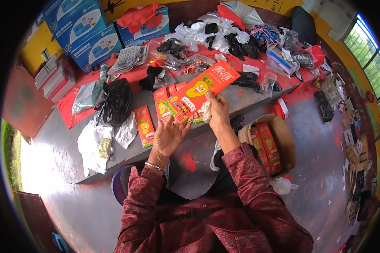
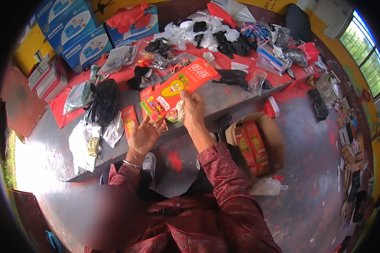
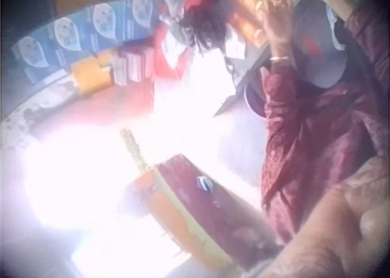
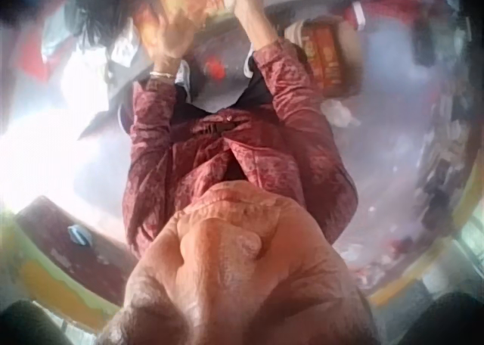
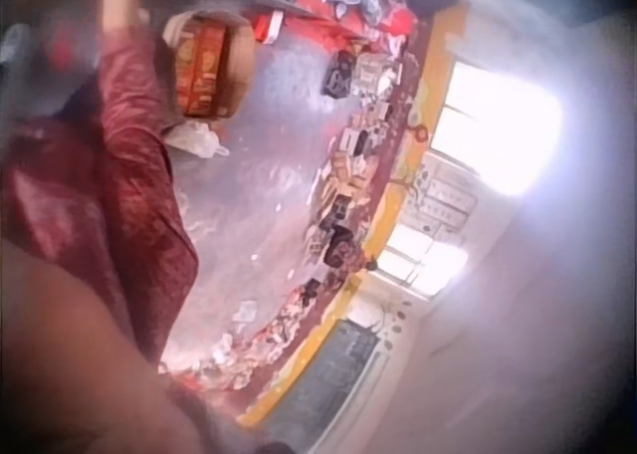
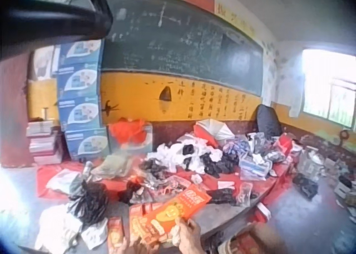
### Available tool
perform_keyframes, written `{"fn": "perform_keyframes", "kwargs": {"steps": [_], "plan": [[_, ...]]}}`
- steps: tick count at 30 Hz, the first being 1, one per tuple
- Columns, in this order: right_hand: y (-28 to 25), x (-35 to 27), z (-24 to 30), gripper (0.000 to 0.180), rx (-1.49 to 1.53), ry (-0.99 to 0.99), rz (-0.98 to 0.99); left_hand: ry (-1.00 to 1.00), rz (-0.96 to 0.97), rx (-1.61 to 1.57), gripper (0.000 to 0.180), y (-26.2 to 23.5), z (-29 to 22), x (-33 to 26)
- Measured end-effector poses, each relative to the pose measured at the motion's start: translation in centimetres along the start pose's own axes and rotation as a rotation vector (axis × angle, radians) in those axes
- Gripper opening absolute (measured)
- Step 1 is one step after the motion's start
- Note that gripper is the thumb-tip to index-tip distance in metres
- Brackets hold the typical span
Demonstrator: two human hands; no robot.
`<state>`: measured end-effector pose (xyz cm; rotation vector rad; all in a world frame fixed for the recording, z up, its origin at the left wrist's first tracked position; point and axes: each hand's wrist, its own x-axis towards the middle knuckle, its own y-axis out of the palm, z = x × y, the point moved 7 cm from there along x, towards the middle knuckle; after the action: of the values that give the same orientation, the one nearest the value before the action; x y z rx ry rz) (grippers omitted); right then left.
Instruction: The person wipes the surface of several orange boxes with a white cloth, then places them into a cardboard box. The person also washes the cloth in a purple bowl of water and wrings it out before continuing to wipe more boxes.
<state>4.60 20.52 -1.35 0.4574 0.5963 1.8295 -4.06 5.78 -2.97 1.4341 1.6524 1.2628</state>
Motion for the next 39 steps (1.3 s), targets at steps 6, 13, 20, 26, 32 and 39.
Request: {"fn": "perform_keyframes", "kwargs": {"steps": [6, 13, 20, 26, 32, 39], "plan": [[1.6, -2.3, -1.5, 0.018, -0.227, 0.167, 0.229, 0.111, -0.397, -0.019, 0.038, -2.7, 0.2, 0.3], [1.8, -1.8, 7.3, 0.025, -0.998, -0.579, 0.052, 0.013, -0.439, 0.09, 0.034, -4.0, 1.2, -0.4], [4.2, -3.7, -1.4, 0.013, -1.076, -0.385, 0.364, -0.18, -0.25, 0.188, 0.03, -2.8, 7.5, -0.7], [7.3, -7.7, -1.3, 0.011, -1.047, -0.598, 0.645, -0.275, -0.234, 0.065, 0.031, -5.9, 7.7, -1.3], [0.4, 0.0, 6.6, 0.011, -1.163, -0.861, -0.111, -0.033, -0.428, 0.107, 0.036, -3.9, 2.6, -0.9], [-2.4, -1.1, -1.7, 0.028, 0.046, 0.423, 0.254, 0.165, -0.413, 0.183, 0.031, -3.5, 1.0, 0.6]]}}
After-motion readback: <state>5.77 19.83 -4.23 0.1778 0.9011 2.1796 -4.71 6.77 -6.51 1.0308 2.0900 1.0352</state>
